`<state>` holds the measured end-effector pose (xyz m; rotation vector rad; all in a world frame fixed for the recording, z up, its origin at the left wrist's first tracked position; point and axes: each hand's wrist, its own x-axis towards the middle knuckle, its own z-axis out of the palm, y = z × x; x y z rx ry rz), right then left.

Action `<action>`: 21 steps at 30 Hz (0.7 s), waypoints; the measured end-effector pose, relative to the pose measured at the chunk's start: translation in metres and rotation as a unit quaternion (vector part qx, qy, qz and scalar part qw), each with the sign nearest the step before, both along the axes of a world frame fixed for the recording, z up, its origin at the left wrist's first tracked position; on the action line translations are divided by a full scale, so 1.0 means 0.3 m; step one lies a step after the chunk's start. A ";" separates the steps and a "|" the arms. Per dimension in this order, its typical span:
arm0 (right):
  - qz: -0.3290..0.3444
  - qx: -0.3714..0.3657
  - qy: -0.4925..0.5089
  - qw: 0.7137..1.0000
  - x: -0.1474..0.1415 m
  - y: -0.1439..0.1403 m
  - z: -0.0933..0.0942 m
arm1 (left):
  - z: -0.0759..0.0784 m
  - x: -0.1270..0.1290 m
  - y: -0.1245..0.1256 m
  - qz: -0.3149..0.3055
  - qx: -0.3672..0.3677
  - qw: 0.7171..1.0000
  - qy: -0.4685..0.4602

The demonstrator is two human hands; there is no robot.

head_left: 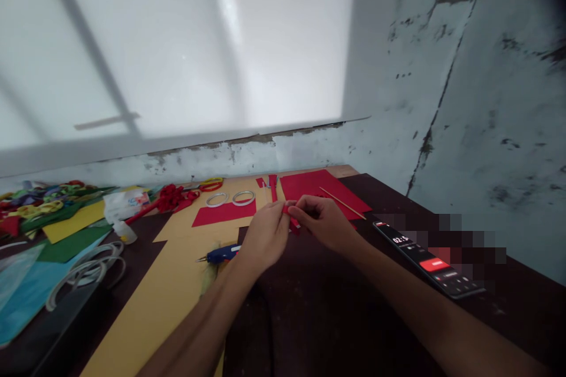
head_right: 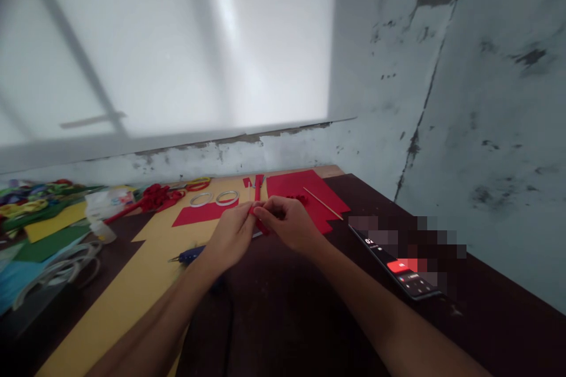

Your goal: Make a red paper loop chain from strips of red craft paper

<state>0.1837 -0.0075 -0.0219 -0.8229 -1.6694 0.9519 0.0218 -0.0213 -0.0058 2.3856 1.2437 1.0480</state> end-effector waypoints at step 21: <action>0.002 -0.081 0.011 0.997 -0.007 0.029 -0.034 | -0.027 -0.028 0.095 -0.004 -0.208 0.917 -0.340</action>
